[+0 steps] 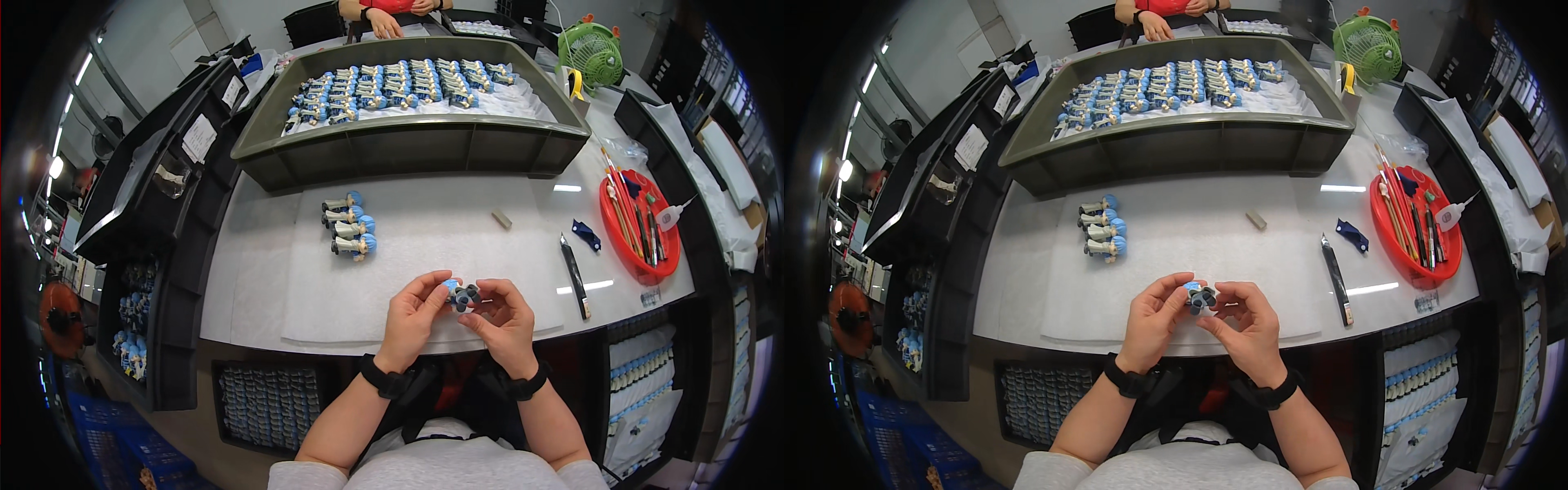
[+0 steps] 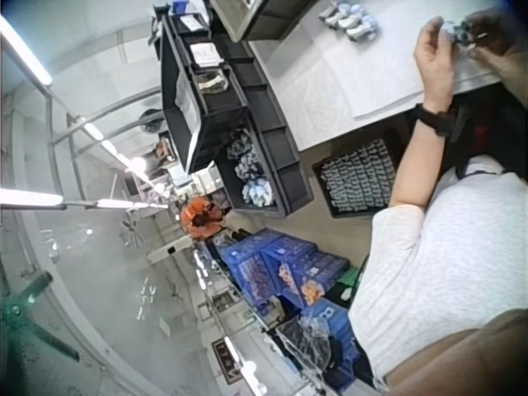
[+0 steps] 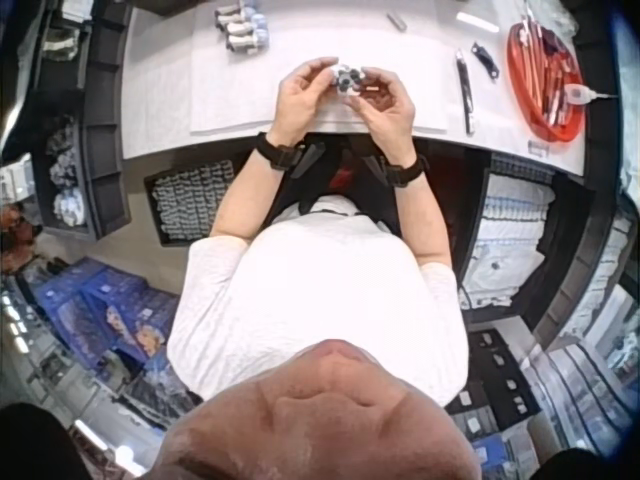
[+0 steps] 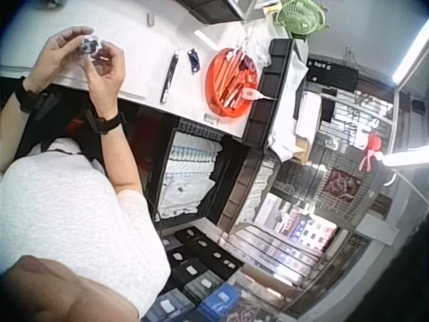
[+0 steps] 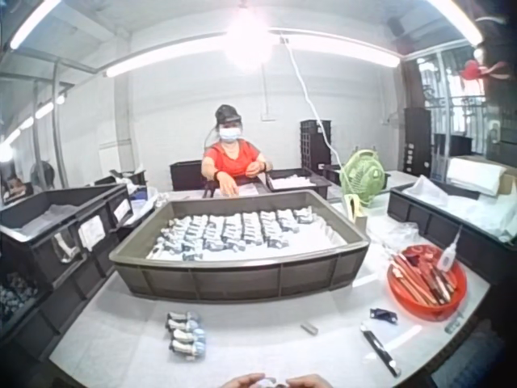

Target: The person assembles small blue-and-white figurines by attaching a blue spherical head to a body and placing each completed unit into a tray. The person repeatedly picks up heads and bodies, joins them, and arranges the finished figures in rows within a large tray.

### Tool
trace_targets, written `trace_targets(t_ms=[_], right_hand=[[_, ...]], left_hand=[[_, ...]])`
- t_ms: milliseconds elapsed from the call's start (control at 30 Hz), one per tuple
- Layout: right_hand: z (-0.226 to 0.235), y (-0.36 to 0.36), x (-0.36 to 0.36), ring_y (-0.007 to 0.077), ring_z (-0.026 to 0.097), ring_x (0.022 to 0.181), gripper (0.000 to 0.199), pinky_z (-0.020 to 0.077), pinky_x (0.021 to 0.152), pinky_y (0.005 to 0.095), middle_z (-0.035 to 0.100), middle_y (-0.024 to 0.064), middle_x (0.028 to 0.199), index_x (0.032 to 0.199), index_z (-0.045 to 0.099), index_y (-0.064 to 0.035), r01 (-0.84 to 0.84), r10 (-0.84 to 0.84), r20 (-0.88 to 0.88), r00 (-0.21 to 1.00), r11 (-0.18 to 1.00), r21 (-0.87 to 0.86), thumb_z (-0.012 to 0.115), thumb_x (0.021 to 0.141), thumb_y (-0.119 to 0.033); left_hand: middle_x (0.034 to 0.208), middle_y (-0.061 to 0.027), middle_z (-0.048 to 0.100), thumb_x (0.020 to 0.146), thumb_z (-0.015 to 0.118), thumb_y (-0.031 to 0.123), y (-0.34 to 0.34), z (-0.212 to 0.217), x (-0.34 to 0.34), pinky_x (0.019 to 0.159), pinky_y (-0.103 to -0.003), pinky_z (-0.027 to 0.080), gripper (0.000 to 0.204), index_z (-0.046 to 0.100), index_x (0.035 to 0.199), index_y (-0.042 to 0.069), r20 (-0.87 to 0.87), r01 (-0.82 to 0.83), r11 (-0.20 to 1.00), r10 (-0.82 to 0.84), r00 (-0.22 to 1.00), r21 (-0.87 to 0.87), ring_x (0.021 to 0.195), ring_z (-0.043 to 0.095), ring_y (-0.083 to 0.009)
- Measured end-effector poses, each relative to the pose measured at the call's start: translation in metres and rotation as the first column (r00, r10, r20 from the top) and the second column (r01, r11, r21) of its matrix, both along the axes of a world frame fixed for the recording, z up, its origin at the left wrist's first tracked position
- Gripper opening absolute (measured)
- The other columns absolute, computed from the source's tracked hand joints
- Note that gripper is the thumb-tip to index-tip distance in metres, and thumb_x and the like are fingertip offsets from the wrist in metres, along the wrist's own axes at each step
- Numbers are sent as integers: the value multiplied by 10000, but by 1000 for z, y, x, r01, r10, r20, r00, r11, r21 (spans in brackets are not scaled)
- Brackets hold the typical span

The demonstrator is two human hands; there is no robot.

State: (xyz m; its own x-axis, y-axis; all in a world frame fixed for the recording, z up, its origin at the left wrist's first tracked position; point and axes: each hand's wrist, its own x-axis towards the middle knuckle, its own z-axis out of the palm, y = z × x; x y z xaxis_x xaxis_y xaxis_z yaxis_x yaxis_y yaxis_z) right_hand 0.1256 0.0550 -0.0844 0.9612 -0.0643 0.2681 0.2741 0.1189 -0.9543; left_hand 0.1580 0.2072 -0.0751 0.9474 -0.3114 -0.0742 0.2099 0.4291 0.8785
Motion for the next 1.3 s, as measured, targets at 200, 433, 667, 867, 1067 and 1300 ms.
trace_targets(t_ms=[200,433,667,867,1067,1300], right_hand=[[1,0,0,126,570,883,405,495,777,255,548,60,1006,1131,519,1,3,-3,-5,1000,1000,-11,662,762,90],[13,2,-3,110,565,829,224,485,728,236,579,62,941,1118,542,19,2,20,-155,988,990,141,521,932,-104],[12,7,1,60,550,741,245,457,641,192,606,42,901,1102,556,22,-59,68,-130,989,996,71,597,881,-73],[10,-15,-2,99,573,831,223,489,732,240,624,68,942,1077,583,17,-84,109,-115,987,976,201,581,858,-29],[11,-126,-73,108,582,913,390,471,800,248,584,55,1081,1254,483,-6,233,-241,-18,970,915,329,544,870,36],[-47,-283,-303,151,624,846,359,514,763,267,608,74,1025,1180,521,2,973,-977,-99,191,201,-109,554,826,47]], left_hand=[[1129,-141,597,938,496,90,-1,-2,-1,870,-280,485,271,503,1188,-17,13,-15,1000,15,1000,-13,1005,588,-169],[1174,-159,561,901,500,-12,1,-2,-5,908,-309,465,279,483,1180,-16,72,-59,994,66,995,-87,1052,563,-200],[1159,-149,574,812,529,-126,3,-3,-3,933,-291,440,362,505,1160,-31,216,-44,995,62,974,-88,1066,560,-188],[1164,-141,562,823,537,-73,-5,-6,-4,974,-349,406,346,510,1166,-39,203,-92,993,105,974,-73,1078,544,-213],[1295,-134,460,941,470,55,23,-29,8,1021,-308,367,335,423,1266,-7,214,-82,994,65,975,68,1164,466,-197],[1031,-138,583,904,526,20,-2,1,-8,795,-287,448,201,538,1094,-42,235,-48,989,13,972,143,919,546,-197]])
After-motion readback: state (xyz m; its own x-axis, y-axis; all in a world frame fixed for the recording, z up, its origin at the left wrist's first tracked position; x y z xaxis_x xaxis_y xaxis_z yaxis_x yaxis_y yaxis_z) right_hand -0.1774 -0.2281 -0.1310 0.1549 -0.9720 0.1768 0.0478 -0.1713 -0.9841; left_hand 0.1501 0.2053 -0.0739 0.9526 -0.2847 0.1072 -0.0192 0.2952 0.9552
